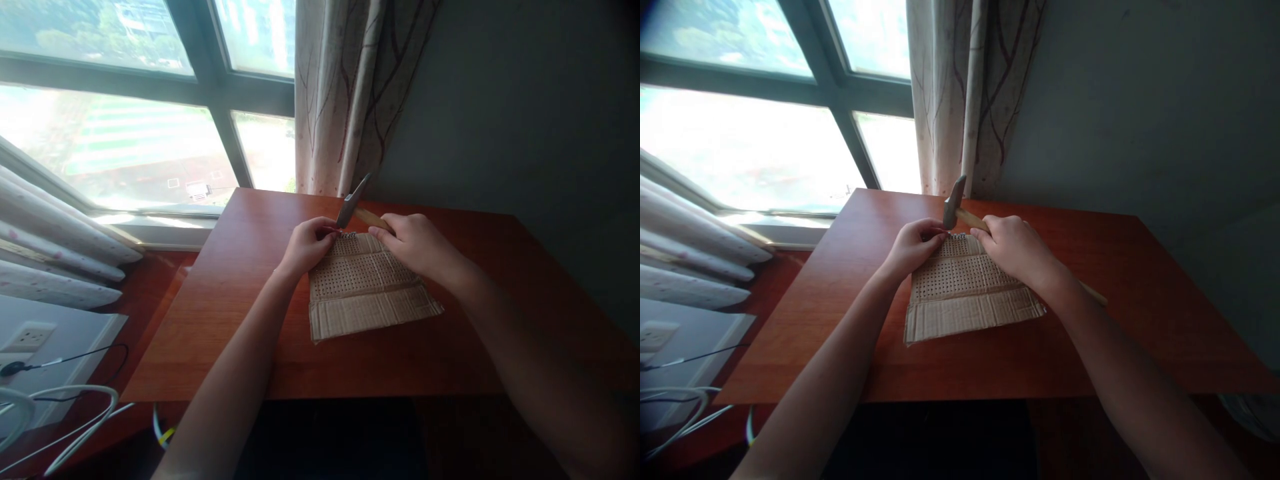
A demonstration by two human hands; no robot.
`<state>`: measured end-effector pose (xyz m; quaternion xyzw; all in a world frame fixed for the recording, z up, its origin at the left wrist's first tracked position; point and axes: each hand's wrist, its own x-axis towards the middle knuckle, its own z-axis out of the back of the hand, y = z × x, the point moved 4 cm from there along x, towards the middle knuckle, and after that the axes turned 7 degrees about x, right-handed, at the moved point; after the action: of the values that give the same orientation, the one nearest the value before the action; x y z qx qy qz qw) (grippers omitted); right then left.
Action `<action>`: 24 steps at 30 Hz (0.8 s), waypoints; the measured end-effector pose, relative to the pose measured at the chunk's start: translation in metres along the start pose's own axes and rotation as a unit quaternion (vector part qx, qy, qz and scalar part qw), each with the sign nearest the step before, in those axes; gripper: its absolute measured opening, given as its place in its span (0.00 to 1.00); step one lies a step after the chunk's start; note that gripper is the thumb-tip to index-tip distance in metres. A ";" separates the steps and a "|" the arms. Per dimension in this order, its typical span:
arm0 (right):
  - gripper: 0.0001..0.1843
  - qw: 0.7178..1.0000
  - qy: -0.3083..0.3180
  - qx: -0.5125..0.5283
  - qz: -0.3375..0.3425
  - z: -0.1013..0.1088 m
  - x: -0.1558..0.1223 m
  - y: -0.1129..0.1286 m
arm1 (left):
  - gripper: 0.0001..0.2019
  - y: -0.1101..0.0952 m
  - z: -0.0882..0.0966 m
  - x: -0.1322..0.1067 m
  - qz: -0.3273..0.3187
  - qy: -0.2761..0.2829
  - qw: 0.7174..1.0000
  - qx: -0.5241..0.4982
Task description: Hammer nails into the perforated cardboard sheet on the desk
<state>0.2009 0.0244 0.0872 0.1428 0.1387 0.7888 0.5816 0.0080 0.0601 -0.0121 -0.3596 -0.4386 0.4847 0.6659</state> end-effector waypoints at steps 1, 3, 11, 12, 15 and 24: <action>0.18 1.000 0.005 -0.008 0.002 -0.002 0.000 -0.001 | 0.08 0.000 0.000 0.000 -0.002 0.005 1.000 0.004; 0.18 1.000 0.011 -0.019 0.004 -0.006 0.000 -0.002 | 0.08 -0.001 0.000 0.000 -0.007 0.015 1.000 0.020; 0.18 0.999 -0.036 0.025 0.016 0.000 -0.004 -0.003 | 0.09 -0.002 0.000 -0.002 0.014 0.008 1.000 0.000; 0.18 0.998 -0.047 0.031 0.021 0.003 -0.005 -0.002 | 0.10 -0.002 0.000 -0.002 0.016 0.009 1.000 0.001; 0.18 0.995 -0.077 0.056 0.026 0.010 -0.009 -0.002 | 0.10 -0.004 0.001 -0.002 0.017 0.013 1.000 0.004; 0.23 0.951 -0.224 0.207 -0.049 0.016 -0.028 -0.050 | 0.07 -0.003 0.002 -0.001 -0.002 0.005 0.999 0.038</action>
<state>0.2587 0.0124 0.0813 0.4263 0.1719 0.6606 0.5935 0.0074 0.0583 -0.0089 -0.3356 -0.4169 0.4982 0.6822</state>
